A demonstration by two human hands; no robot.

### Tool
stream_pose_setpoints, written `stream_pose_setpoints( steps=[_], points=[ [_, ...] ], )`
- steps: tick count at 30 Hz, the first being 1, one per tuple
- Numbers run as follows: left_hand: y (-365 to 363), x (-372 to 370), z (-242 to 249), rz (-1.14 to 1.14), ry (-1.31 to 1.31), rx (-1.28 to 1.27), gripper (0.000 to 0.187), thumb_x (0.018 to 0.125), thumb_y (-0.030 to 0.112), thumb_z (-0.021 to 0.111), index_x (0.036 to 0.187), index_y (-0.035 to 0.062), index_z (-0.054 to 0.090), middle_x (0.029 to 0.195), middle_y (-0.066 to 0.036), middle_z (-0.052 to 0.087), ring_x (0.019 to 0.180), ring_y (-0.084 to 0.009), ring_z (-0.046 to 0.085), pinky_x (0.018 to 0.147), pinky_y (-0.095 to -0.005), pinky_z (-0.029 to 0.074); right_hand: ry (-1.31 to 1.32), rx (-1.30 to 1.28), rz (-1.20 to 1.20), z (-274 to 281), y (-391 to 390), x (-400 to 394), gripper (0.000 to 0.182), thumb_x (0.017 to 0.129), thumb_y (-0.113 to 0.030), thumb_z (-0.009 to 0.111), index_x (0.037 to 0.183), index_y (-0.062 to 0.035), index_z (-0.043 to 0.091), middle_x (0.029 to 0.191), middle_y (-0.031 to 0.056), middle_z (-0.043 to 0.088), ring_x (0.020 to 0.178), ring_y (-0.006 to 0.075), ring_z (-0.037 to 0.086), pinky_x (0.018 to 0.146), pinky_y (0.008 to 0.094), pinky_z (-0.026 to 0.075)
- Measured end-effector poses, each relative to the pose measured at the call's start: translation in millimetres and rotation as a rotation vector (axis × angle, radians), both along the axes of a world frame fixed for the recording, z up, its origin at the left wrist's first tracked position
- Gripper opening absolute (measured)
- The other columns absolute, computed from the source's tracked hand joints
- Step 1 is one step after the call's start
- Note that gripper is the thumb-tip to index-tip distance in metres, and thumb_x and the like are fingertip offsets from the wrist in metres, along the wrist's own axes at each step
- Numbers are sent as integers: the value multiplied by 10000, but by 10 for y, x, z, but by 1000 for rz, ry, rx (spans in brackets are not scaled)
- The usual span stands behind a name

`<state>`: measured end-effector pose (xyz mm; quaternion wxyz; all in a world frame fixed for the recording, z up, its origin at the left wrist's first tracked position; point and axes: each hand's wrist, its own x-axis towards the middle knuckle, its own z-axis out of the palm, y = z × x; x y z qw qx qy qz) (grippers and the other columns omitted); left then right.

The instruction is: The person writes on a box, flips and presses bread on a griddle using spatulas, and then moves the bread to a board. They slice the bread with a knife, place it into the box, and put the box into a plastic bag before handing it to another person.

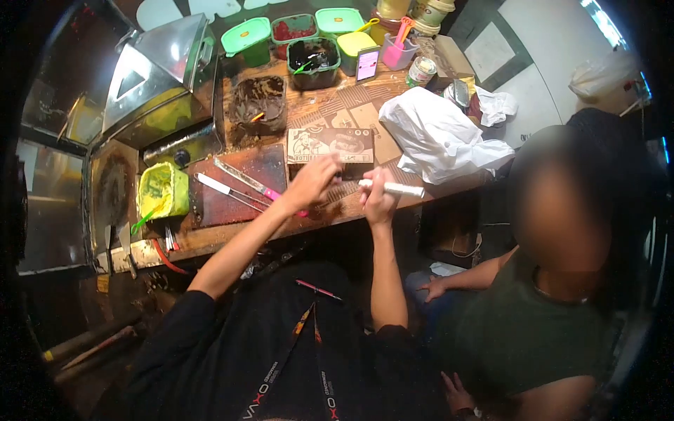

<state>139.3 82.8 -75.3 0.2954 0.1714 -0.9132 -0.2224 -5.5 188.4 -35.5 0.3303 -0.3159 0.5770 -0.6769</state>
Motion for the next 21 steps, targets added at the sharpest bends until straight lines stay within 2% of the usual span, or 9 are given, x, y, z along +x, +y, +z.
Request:
stream_pose_setpoints(
  steps=[2,5,7,10,15,18,19,20,21],
  points=[
    [254,63,66,-31,5,-10,276,755,104,630,996,2,542,933,-144,562,1010,-324,522,863,-411,426,-28,28,-28,60,140,199,277,963,-250,464,783,-40,468,576,36,498,421,64,431,384,192,341],
    [515,108,42,-47,-39,117,303,700,80,638,987,20,562,859,-128,546,857,-311,511,750,-411,422,54,23,-8,-105,277,326,283,964,-246,453,762,-48,461,569,30,503,418,61,434,384,194,342],
    [625,123,54,-54,-32,173,301,682,49,624,976,20,563,827,-124,545,842,-315,508,736,-416,419,138,40,-56,-149,341,392,319,965,-249,435,722,-43,457,549,40,505,407,79,439,381,222,347],
    [720,158,155,-106,-20,266,260,660,-18,581,918,12,567,784,-118,548,800,-321,502,706,-419,417,395,76,-121,-114,445,408,355,948,-202,490,639,-37,439,538,38,490,445,97,445,428,257,364],
    [830,170,245,-222,5,355,183,663,-45,559,845,-19,569,748,-145,546,777,-345,513,659,-424,434,551,17,-141,-77,584,405,389,910,-238,337,615,-5,436,514,117,453,421,249,452,429,359,349],
    [844,157,225,-255,-88,491,119,723,44,606,833,0,603,797,-160,570,774,-346,548,676,-422,437,582,33,-135,-217,642,406,380,910,-236,343,615,-16,436,513,110,450,420,226,445,429,349,341],
    [844,137,217,-256,-95,532,117,736,56,611,836,-6,602,813,-166,578,771,-352,553,676,-422,439,753,-39,-193,-281,608,404,370,917,-220,358,611,-20,414,514,106,421,436,234,421,443,355,311],
    [827,109,200,-256,-102,569,120,750,67,617,838,-12,601,829,-173,585,769,-359,558,676,-423,442,645,-15,-189,-308,592,361,349,912,-204,380,618,-20,415,508,106,426,435,240,439,439,355,321],
    [800,82,120,-241,-132,659,205,783,102,647,942,-15,593,896,-184,607,801,-361,583,701,-419,460,535,7,-186,-259,546,323,328,907,-189,402,626,-20,416,503,107,431,435,245,456,435,355,332]
  ],
)
